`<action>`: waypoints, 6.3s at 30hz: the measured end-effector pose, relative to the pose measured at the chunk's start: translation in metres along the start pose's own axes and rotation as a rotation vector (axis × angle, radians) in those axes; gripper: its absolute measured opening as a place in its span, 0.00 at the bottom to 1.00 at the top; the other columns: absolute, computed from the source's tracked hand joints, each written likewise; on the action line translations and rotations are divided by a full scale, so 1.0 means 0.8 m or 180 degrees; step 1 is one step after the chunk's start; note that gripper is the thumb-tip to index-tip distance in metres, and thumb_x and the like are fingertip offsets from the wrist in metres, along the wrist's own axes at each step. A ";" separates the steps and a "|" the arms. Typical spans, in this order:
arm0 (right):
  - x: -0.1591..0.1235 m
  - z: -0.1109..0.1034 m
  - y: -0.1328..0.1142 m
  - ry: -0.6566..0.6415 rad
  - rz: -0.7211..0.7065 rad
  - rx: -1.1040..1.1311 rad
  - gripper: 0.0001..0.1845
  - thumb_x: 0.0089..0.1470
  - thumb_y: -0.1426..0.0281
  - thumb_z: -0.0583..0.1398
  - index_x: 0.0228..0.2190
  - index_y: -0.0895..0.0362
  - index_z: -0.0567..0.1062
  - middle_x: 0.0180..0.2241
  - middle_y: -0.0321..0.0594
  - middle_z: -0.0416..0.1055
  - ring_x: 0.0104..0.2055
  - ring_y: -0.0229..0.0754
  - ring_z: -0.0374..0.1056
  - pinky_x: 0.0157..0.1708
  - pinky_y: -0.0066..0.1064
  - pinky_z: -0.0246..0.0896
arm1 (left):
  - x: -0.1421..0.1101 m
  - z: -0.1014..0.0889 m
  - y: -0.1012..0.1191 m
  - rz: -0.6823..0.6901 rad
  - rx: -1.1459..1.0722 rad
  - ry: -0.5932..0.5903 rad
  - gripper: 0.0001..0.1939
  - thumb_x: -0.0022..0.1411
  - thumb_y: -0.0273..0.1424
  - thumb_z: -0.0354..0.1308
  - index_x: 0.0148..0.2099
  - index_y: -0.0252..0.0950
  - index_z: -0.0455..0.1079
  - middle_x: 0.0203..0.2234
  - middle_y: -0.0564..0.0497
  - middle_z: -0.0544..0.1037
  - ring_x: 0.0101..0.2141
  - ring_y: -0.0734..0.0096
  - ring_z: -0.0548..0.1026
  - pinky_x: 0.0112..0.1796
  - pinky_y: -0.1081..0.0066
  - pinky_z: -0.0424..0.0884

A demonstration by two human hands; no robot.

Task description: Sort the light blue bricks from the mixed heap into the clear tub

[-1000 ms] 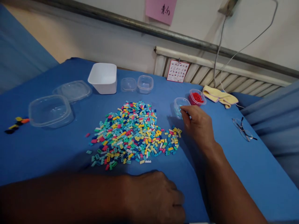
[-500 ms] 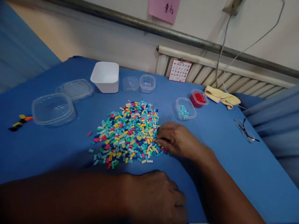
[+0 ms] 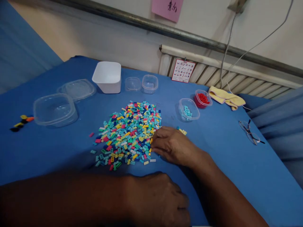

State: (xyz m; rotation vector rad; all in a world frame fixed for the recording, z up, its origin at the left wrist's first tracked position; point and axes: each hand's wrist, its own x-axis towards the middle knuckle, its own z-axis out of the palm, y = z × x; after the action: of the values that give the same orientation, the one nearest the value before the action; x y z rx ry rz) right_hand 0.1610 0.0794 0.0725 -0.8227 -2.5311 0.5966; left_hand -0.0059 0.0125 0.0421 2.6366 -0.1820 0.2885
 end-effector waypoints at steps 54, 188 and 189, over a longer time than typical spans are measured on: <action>-0.038 -0.039 0.007 -0.0470 0.0639 -0.0296 0.08 0.71 0.72 0.61 0.48 0.52 0.81 0.43 0.41 0.82 0.45 0.45 0.78 0.45 0.36 0.71 | 0.000 0.001 0.003 -0.0024 0.0015 -0.0082 0.07 0.70 0.37 0.65 0.45 0.39 0.75 0.37 0.54 0.78 0.33 0.65 0.76 0.20 0.61 0.57; -0.001 -0.013 0.011 -0.0085 0.1349 -0.0864 0.12 0.70 0.70 0.64 0.53 0.57 0.81 0.41 0.46 0.81 0.44 0.51 0.76 0.43 0.39 0.65 | 0.002 0.000 0.000 -0.0034 -0.0097 -0.0133 0.09 0.70 0.38 0.64 0.45 0.39 0.76 0.37 0.54 0.77 0.33 0.65 0.76 0.20 0.61 0.56; 0.004 -0.014 0.008 -0.0114 0.1369 -0.0869 0.12 0.70 0.70 0.64 0.52 0.57 0.81 0.40 0.45 0.80 0.43 0.50 0.76 0.43 0.38 0.64 | 0.002 0.001 -0.001 -0.0048 -0.0102 -0.0148 0.09 0.70 0.39 0.64 0.45 0.39 0.76 0.36 0.54 0.77 0.33 0.64 0.76 0.20 0.61 0.56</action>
State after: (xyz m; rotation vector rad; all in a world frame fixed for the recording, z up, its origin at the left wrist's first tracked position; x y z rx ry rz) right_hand 0.1672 0.0889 0.0788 -1.4886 -2.5119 0.3953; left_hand -0.0040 0.0125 0.0418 2.6133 -0.1808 0.2176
